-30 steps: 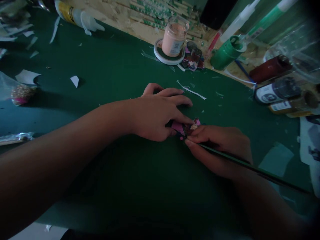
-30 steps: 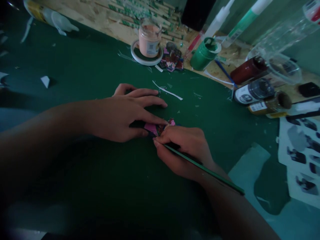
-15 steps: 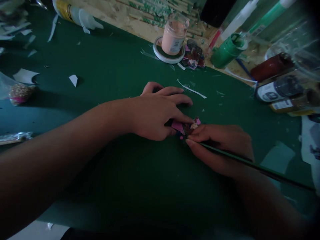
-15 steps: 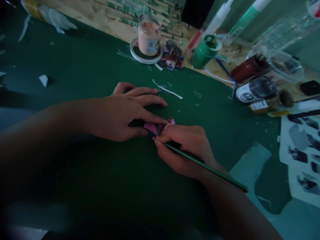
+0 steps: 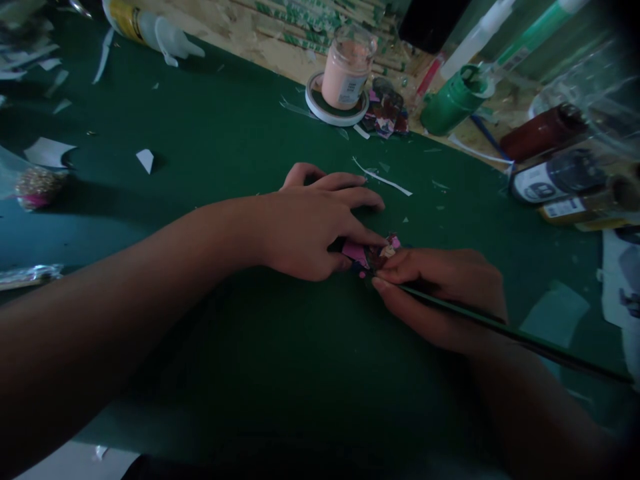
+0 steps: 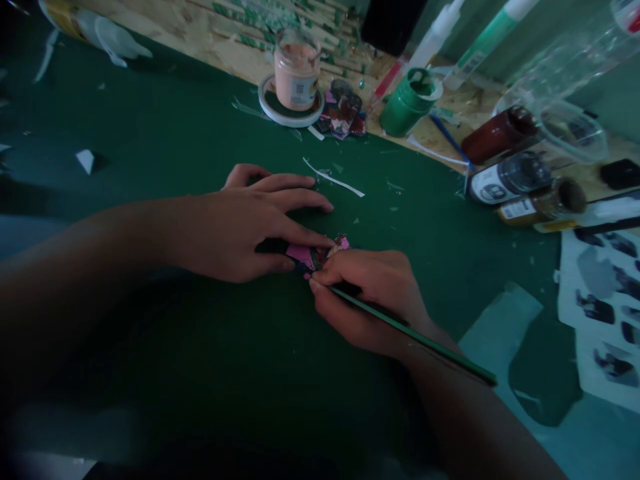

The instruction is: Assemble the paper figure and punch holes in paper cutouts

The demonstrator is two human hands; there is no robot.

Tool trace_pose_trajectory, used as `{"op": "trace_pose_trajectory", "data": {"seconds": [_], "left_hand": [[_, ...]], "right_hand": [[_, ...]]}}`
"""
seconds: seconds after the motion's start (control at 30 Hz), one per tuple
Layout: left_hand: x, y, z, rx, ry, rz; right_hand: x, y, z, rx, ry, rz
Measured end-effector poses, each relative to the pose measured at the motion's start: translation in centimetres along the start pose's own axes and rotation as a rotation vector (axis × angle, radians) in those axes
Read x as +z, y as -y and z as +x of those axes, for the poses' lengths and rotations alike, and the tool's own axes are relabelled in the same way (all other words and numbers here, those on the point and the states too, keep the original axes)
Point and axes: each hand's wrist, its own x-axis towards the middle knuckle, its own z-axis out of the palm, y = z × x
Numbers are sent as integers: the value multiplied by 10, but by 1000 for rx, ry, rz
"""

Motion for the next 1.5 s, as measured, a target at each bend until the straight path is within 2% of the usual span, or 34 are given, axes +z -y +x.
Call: {"op": "trace_pose_trajectory", "data": {"seconds": [0.97, 1.23, 1.4, 1.5], "left_hand": [[0, -1, 0, 2, -5, 14], [0, 0, 0, 10, -6, 16], [0, 1, 2, 24, -12, 41], [-2, 1, 2, 21, 11, 39]], "right_hand": [[0, 1, 0, -6, -6, 22], [-2, -1, 2, 15, 46, 87], [-10, -6, 9, -60, 78, 95], [-15, -11, 14, -38, 121, 148]]}}
